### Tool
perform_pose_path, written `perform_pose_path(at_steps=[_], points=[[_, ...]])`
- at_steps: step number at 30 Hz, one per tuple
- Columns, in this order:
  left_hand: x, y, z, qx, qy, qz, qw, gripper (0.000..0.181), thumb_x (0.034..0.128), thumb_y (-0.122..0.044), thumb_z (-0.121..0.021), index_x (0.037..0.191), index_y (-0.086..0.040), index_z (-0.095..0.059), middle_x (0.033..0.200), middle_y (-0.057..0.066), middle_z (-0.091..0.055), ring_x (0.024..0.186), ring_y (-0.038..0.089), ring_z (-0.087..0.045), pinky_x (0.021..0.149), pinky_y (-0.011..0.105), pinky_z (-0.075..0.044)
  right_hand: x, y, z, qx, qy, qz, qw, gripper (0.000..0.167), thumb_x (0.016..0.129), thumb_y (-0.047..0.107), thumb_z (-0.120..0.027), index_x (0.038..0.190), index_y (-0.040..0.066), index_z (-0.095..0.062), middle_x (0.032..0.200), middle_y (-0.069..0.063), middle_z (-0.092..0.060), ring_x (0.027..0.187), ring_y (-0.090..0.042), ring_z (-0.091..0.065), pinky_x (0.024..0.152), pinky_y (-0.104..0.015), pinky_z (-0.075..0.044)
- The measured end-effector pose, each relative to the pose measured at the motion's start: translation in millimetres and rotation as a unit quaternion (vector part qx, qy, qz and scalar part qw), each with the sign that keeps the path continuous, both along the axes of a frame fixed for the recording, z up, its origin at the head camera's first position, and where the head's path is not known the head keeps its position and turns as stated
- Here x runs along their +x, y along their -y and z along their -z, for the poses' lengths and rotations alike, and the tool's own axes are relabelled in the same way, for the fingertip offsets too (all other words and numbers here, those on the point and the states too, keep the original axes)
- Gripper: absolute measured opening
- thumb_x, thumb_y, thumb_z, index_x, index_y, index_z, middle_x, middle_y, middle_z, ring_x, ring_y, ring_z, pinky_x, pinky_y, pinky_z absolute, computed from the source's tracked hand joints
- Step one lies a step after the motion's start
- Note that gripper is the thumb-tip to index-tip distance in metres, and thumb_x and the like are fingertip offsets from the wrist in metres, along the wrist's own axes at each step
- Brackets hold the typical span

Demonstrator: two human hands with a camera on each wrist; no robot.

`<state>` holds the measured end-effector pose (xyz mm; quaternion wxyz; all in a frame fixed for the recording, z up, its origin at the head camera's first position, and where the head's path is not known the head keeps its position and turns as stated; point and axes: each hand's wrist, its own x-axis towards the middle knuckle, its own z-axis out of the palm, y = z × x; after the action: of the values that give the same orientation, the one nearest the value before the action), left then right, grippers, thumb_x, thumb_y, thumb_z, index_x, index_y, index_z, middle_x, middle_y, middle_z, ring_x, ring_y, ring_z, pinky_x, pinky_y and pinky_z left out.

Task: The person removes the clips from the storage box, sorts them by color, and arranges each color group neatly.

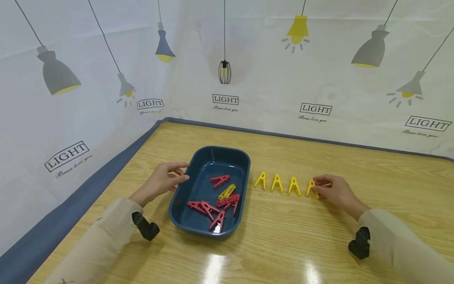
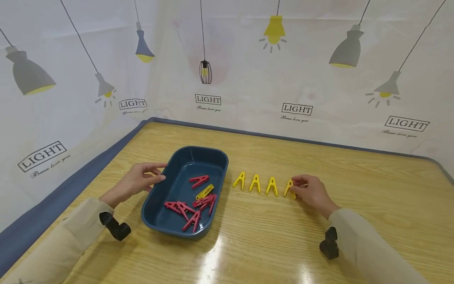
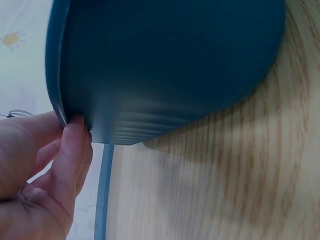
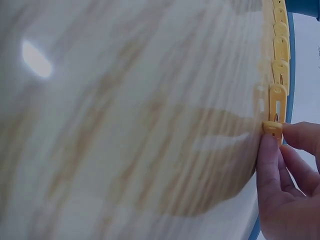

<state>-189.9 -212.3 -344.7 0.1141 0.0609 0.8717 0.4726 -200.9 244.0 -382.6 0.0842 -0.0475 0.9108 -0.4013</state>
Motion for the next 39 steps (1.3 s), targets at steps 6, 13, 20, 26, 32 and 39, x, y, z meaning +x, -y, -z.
perform_pose_path(at_steps=[6, 13, 20, 26, 32, 39], points=[[0.0, 0.1, 0.3, 0.001, 0.002, -0.001, 1.0000, 0.047, 0.0863, -0.019, -0.058, 0.130, -0.008, -0.045, 0.093, 0.012, -0.054, 0.080, 0.019, -0.061, 0.060, 0.032, -0.051, -2.8, 2.2, 0.3, -0.006, -0.001, -0.001, 1.0000, 0.037, 0.085, 0.009, -0.059, 0.115, -0.012, -0.050, 0.102, -0.024, -0.056, 0.082, -0.024, -0.058, 0.060, -0.026, -0.050], [-0.4, -0.2, 1.1, -0.005, 0.004, -0.006, 1.0000, 0.047, 0.0862, -0.019, -0.059, 0.130, -0.008, -0.045, 0.093, 0.012, -0.054, 0.080, 0.018, -0.061, 0.060, 0.032, -0.051, -5.8, 4.6, 1.0, -0.002, 0.003, 0.001, 1.0000, 0.038, 0.085, 0.011, -0.059, 0.115, -0.010, -0.050, 0.103, -0.023, -0.055, 0.084, -0.025, -0.057, 0.061, -0.025, -0.050], [-0.6, -0.1, 1.3, -0.005, 0.005, -0.007, 1.0000, 0.047, 0.0860, -0.020, -0.059, 0.129, -0.009, -0.046, 0.093, 0.012, -0.054, 0.080, 0.018, -0.061, 0.061, 0.032, -0.051, -6.5, 2.9, 2.7, -0.008, 0.002, -0.009, 0.9999, 0.037, 0.086, 0.011, -0.058, 0.115, -0.010, -0.050, 0.103, -0.022, -0.056, 0.082, -0.023, -0.056, 0.060, -0.025, -0.050], [0.0, -0.5, -0.2, 0.000, 0.004, -0.003, 1.0000, 0.047, 0.0861, -0.019, -0.059, 0.129, -0.008, -0.046, 0.093, 0.012, -0.054, 0.080, 0.019, -0.061, 0.060, 0.032, -0.051, -6.5, 2.3, 2.2, -0.013, 0.008, -0.009, 0.9998, 0.037, 0.086, 0.012, -0.058, 0.114, -0.010, -0.050, 0.101, -0.021, -0.056, 0.081, -0.021, -0.056, 0.061, -0.025, -0.050], [0.1, -0.5, -0.2, 0.002, 0.005, -0.002, 1.0000, 0.047, 0.0862, -0.019, -0.059, 0.130, -0.008, -0.045, 0.093, 0.012, -0.054, 0.081, 0.019, -0.061, 0.061, 0.032, -0.051, -5.2, 3.3, -0.1, -0.018, 0.020, -0.004, 0.9996, 0.037, 0.086, 0.011, -0.059, 0.114, -0.011, -0.050, 0.100, -0.020, -0.055, 0.080, -0.019, -0.056, 0.061, -0.025, -0.050], [-0.5, 0.5, 0.5, 0.003, 0.005, -0.002, 1.0000, 0.047, 0.0861, -0.020, -0.059, 0.129, -0.008, -0.046, 0.093, 0.012, -0.054, 0.080, 0.018, -0.061, 0.061, 0.032, -0.051, -2.9, 3.0, -1.1, -0.019, 0.022, -0.002, 0.9996, 0.037, 0.085, 0.011, -0.059, 0.113, -0.011, -0.051, 0.099, -0.019, -0.056, 0.080, -0.019, -0.057, 0.061, -0.026, -0.050]])
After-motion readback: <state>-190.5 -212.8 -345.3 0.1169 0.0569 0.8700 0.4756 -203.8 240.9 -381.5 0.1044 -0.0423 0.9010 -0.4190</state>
